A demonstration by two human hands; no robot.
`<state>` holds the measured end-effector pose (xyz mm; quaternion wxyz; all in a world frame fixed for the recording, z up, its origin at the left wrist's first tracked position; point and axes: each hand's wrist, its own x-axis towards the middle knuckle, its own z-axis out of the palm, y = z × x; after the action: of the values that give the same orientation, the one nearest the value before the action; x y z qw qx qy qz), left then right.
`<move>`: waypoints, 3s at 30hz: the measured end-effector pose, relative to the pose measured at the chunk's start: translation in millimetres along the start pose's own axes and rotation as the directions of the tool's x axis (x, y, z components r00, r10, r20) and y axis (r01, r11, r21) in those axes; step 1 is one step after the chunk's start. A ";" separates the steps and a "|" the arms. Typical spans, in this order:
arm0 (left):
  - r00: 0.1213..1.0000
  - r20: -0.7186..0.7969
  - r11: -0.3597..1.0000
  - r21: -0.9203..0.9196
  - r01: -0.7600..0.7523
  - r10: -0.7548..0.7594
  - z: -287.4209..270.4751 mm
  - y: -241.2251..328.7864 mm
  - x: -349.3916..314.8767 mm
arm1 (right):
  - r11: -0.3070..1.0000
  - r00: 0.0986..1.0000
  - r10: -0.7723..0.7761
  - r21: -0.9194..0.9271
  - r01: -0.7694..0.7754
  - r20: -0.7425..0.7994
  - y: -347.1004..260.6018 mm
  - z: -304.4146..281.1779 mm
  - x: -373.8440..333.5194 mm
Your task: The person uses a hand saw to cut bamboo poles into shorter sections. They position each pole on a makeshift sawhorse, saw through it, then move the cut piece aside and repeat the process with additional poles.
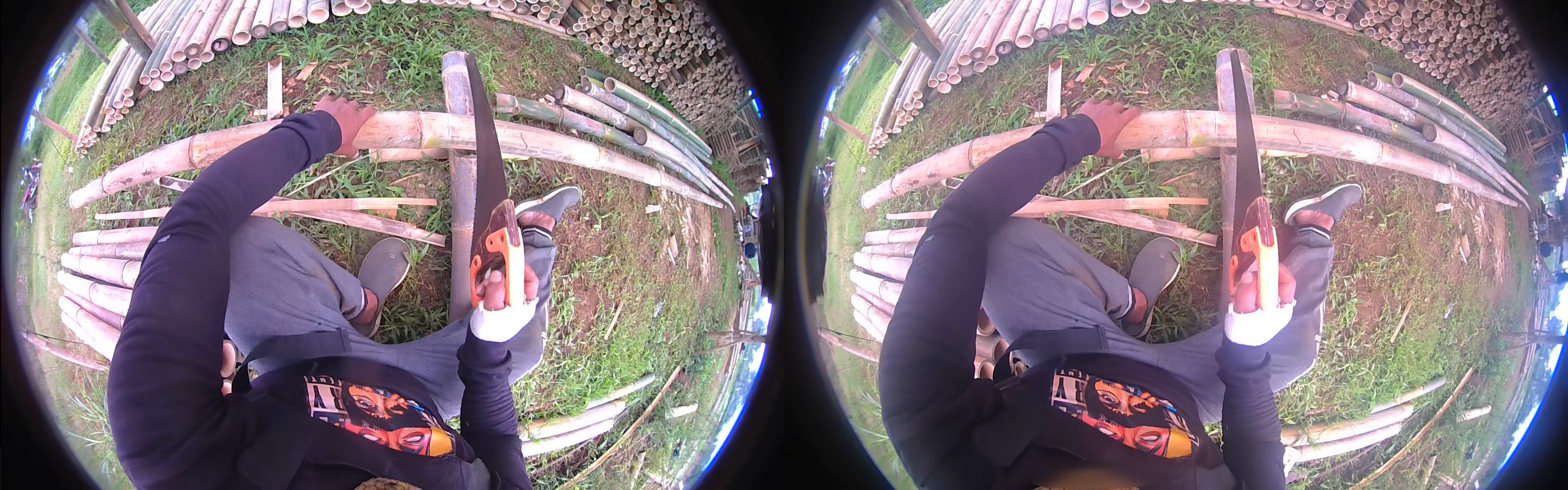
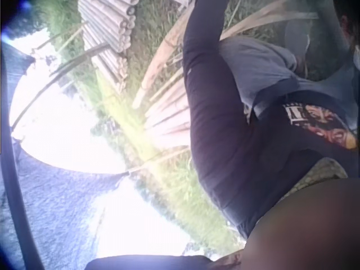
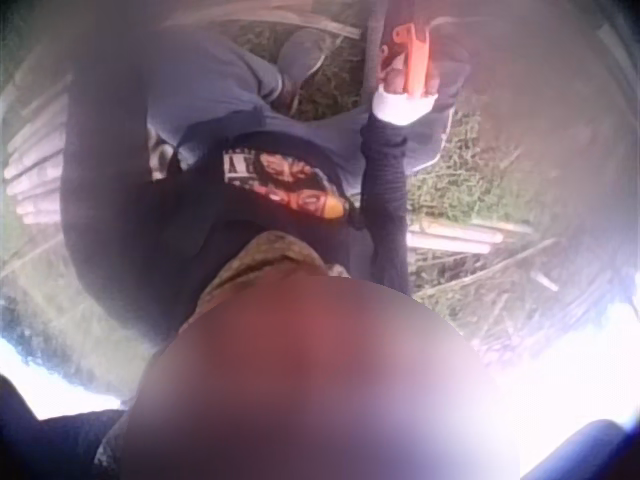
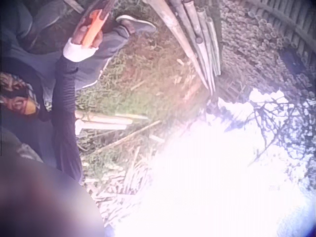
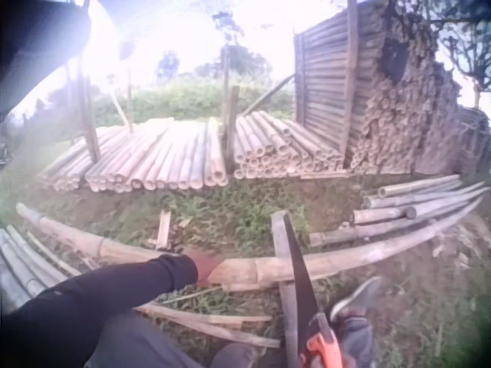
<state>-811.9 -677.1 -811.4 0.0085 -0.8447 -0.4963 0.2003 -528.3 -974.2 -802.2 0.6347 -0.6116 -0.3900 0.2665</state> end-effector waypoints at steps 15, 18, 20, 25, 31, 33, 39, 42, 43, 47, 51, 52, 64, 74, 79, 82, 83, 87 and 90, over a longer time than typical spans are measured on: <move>0.990 -0.077 0.928 -0.365 0.079 -0.115 36.4 -6.0 19.7 | 1.000 0.989 0.013 0.004 -0.014 0.150 48.1 49.0 40.3; 0.992 -0.064 0.926 -0.368 0.081 -0.113 33.5 -5.8 17.2 | 0.994 0.988 0.082 0.057 -0.090 0.133 52.4 49.0 38.2; 0.991 -0.075 0.925 -0.371 0.079 -0.114 31.7 -5.1 15.8 | 0.996 0.986 0.077 0.034 -0.083 0.150 53.7 48.5 37.5; 0.991 -0.077 0.954 -0.289 0.083 -0.110 30.6 -3.3 14.6 | 1.000 0.985 -0.002 -0.011 0.004 0.171 49.8 48.6 41.2; 0.980 -0.154 0.964 -0.252 0.085 -0.126 28.8 4.9 22.6 | 0.984 0.974 0.101 0.123 -0.128 0.205 35.9 59.4 52.1; 0.991 -0.020 0.929 -0.350 0.120 -0.135 25.0 6.6 24.2 | 0.986 0.969 0.147 0.052 -0.160 0.201 34.5 65.5 56.2; 0.993 -0.023 0.929 -0.356 0.104 -0.120 17.9 2.8 21.7 | 0.980 0.968 0.195 -0.077 -0.184 0.160 25.4 28.9 18.3; 0.993 -0.046 0.924 -0.373 0.082 -0.107 23.7 2.6 25.3 | 0.975 0.967 0.221 -0.052 -0.216 0.125 12.8 -8.9 -27.1; 0.993 -0.055 0.922 -0.379 0.075 -0.104 26.0 1.8 26.6 | 0.991 0.977 0.132 -0.056 -0.125 0.166 12.4 -15.0 -29.6; 0.990 -0.081 0.925 -0.373 0.075 -0.113 32.0 3.0 27.2 | 0.995 0.978 0.063 0.067 -0.077 0.200 36.7 24.3 21.2; 0.987 -0.091 0.924 -0.374 0.086 -0.129 26.8 4.6 22.4 | 0.985 0.987 0.086 0.137 -0.104 0.134 78.2 101.4 122.4; 0.987 -0.093 0.925 -0.369 0.088 -0.130 25.2 5.3 20.1 | 0.979 0.980 0.173 0.089 -0.181 0.097 82.6 106.6 130.7; 0.988 -0.092 0.925 -0.371 0.084 -0.127 31.8 3.2 28.3 | 0.993 0.985 0.020 -0.120 0.001 0.173 24.4 30.9 22.1; 0.989 -0.087 0.920 -0.385 0.075 -0.117 26.3 2.8 21.2 | 0.981 0.960 0.146 0.094 -0.172 0.238 40.8 64.5 83.0; 0.990 -0.087 0.921 -0.383 0.068 -0.110 34.8 4.5 26.9 | 0.945 0.961 0.249 -0.245 -0.215 0.118 12.9 -12.1 -25.3; 0.985 -0.110 0.928 -0.361 0.087 -0.135 35.8 4.6 28.8 | 0.989 0.967 0.142 0.014 -0.148 0.212 30.8 31.7 23.1; 0.980 -0.142 0.930 -0.359 0.081 -0.140 35.6 3.9 28.3 | 0.993 0.977 0.060 0.085 -0.079 0.207 45.7 56.5 58.2; 0.974 -0.180 0.932 -0.356 0.069 -0.140 34.0 5.8 23.9 | 0.976 0.981 0.097 0.175 -0.127 0.166 77.7 122.0 160.3; 0.977 -0.167 0.930 -0.363 0.065 -0.133 32.6 4.5 22.4 | 0.998 0.984 0.021 0.060 -0.032 0.174 75.1 100.9 133.2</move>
<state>-809.8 -666.5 -849.7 -0.0873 -0.8211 -0.5635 0.0259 -527.0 -799.9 -858.9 0.6136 -0.5709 -0.4269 0.3395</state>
